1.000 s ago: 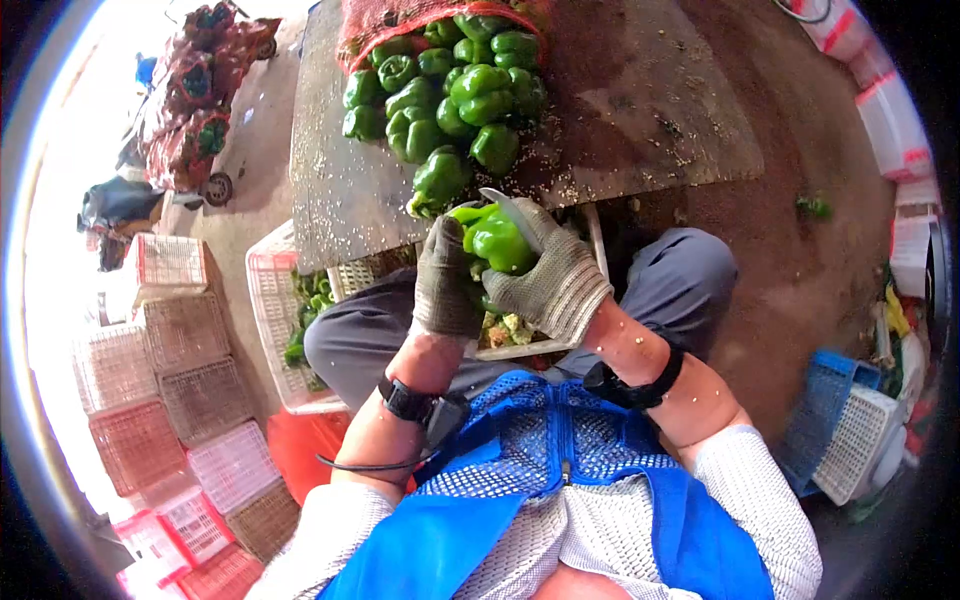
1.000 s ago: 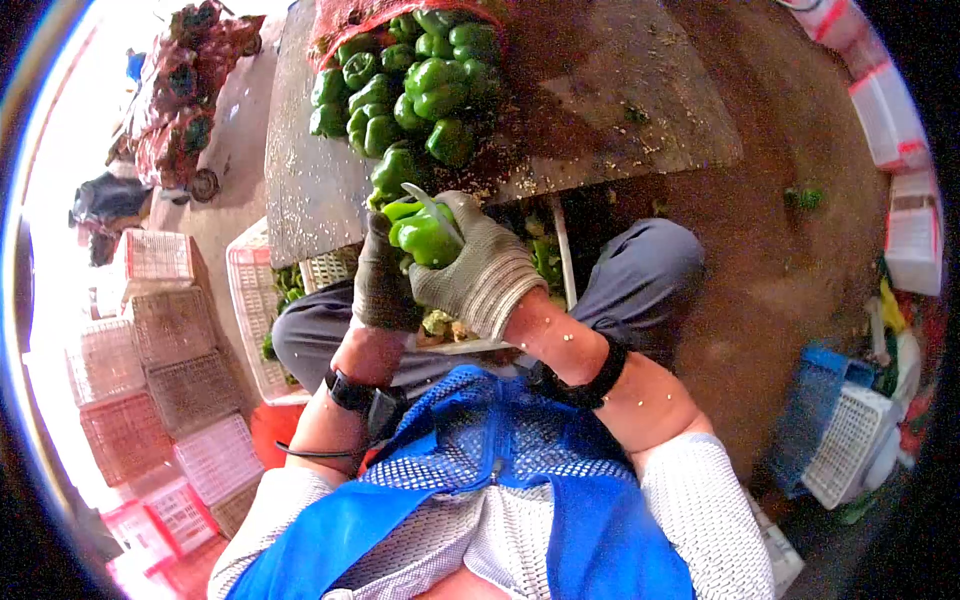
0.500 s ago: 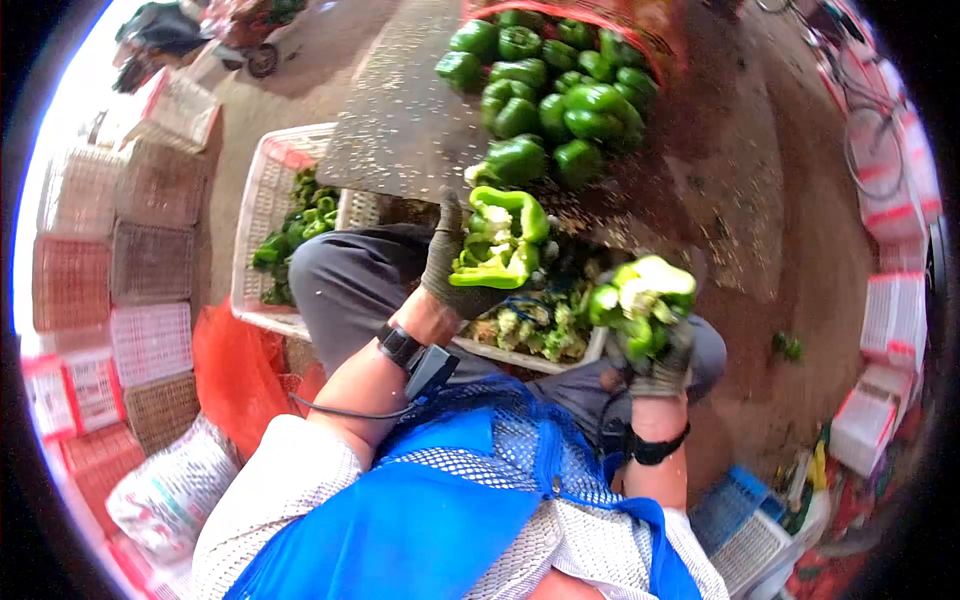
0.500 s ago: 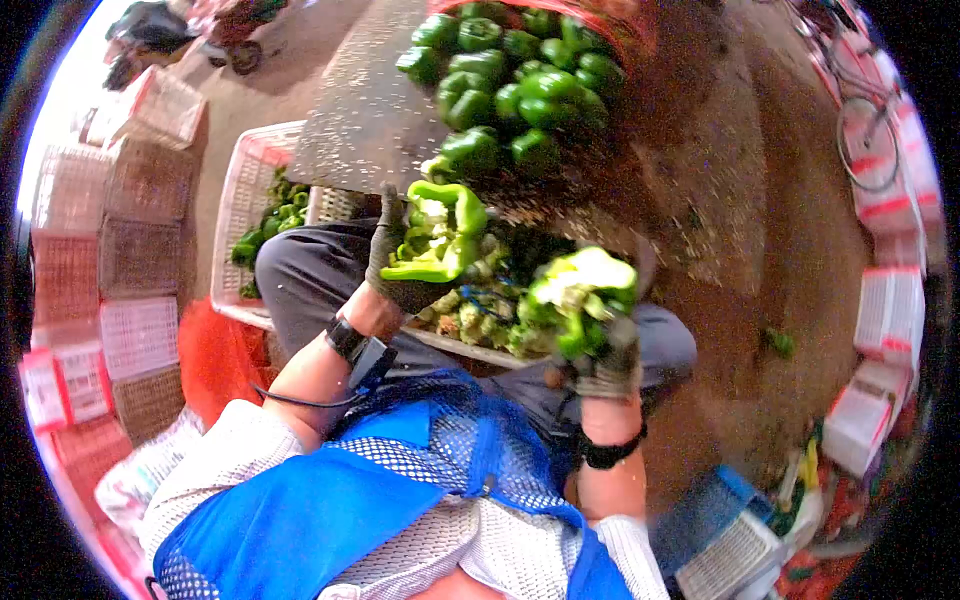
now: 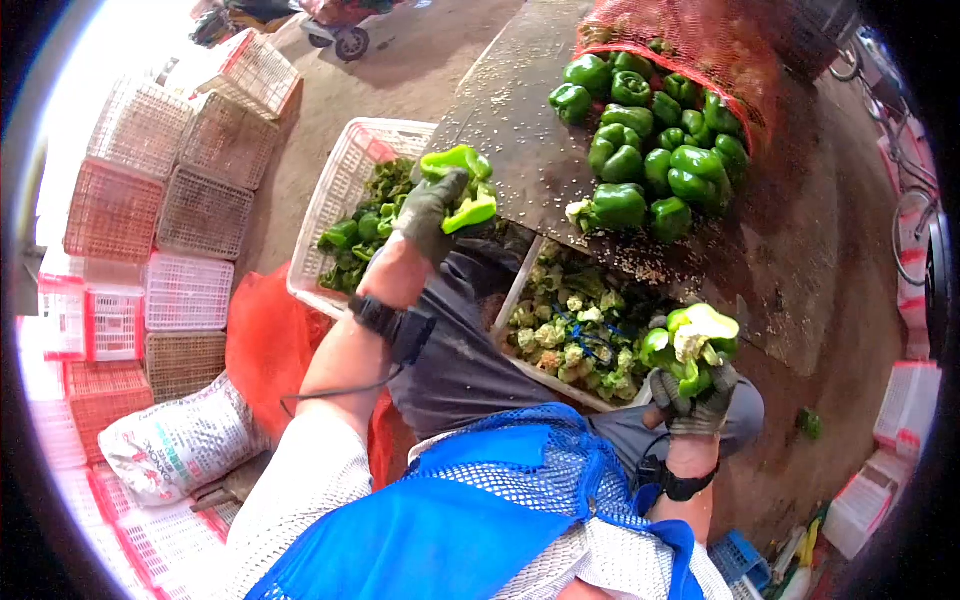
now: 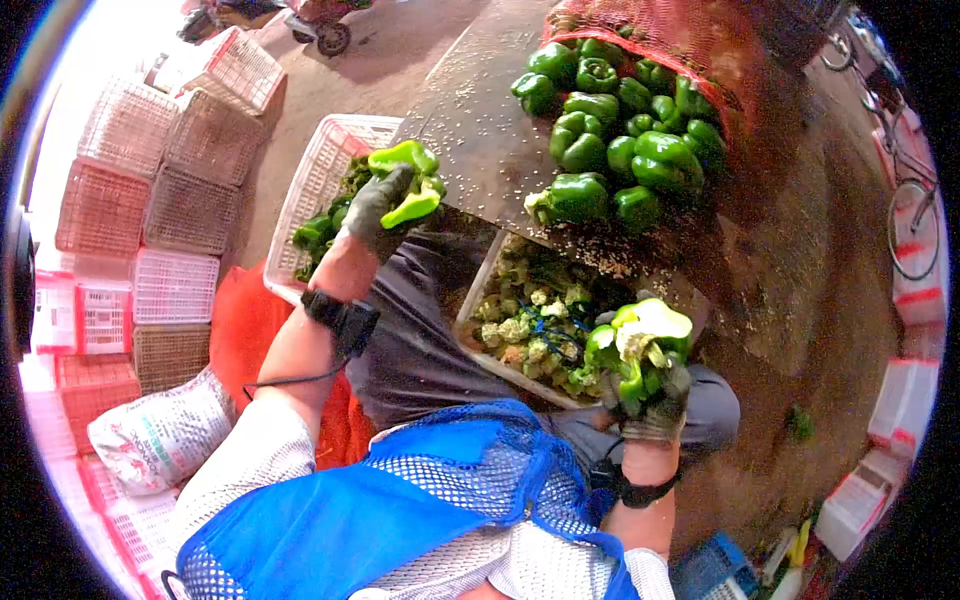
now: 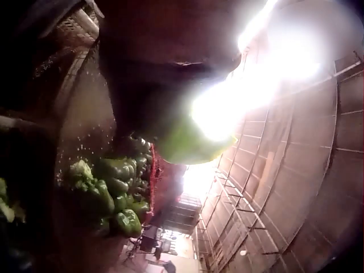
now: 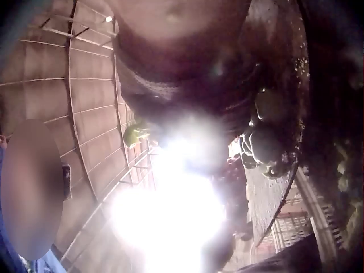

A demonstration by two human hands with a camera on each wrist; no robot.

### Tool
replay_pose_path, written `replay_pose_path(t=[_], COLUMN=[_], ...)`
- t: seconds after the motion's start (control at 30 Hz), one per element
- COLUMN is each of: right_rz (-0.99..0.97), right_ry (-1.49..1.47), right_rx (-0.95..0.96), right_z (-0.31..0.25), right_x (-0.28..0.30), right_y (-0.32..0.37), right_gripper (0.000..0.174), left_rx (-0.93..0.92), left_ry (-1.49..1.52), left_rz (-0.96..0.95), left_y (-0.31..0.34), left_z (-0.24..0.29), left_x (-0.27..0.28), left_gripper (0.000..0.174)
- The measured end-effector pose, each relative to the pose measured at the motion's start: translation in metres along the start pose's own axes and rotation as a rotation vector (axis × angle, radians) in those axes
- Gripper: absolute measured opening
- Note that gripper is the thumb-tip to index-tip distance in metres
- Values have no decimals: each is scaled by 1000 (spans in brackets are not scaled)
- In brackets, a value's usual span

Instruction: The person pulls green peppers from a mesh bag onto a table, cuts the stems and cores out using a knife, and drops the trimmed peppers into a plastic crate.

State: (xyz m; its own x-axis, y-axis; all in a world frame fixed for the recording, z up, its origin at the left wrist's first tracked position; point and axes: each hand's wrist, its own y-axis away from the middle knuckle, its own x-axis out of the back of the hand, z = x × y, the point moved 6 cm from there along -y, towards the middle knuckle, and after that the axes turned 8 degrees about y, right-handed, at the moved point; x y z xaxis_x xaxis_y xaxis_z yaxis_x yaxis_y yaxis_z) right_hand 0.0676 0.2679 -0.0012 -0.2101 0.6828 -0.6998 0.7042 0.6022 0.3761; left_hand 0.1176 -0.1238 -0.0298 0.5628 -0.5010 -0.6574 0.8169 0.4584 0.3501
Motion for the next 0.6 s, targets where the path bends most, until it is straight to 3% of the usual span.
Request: replay_pose_path(t=[0.07, 0.13, 0.27, 0.33, 0.4, 0.47, 0.6], right_rz=[-55, -44, 126, 166, 148, 158, 116], right_ry=[-65, -18, 100, 59, 160, 254, 551], right_rx=[-20, 53, 204, 161, 183, 99, 207], right_z=[2, -5, -26, -22, -17, -4, -7], right_x=[-5, -9, -13, -1, -2, -6, -11], right_y=[-1, 3, 24, 21, 9, 1, -5], right_gripper=[78, 76, 75, 75, 71, 70, 85], left_rx=[85, 62, -405, -92, -326, -206, -13], left_ry=[-95, -279, -919, -658, -886, -975, -1287], left_rz=[143, 41, 6, -335, -824, -979, -837], left_y=[-29, -85, -51, 4, 57, 112, 120], left_z=[-12, -33, -6, -23, -46, -63, -87], left_x=[0, 10, -96, -152, -185, -216, -213], left_gripper=[28, 35, 40, 55, 52, 58, 55])
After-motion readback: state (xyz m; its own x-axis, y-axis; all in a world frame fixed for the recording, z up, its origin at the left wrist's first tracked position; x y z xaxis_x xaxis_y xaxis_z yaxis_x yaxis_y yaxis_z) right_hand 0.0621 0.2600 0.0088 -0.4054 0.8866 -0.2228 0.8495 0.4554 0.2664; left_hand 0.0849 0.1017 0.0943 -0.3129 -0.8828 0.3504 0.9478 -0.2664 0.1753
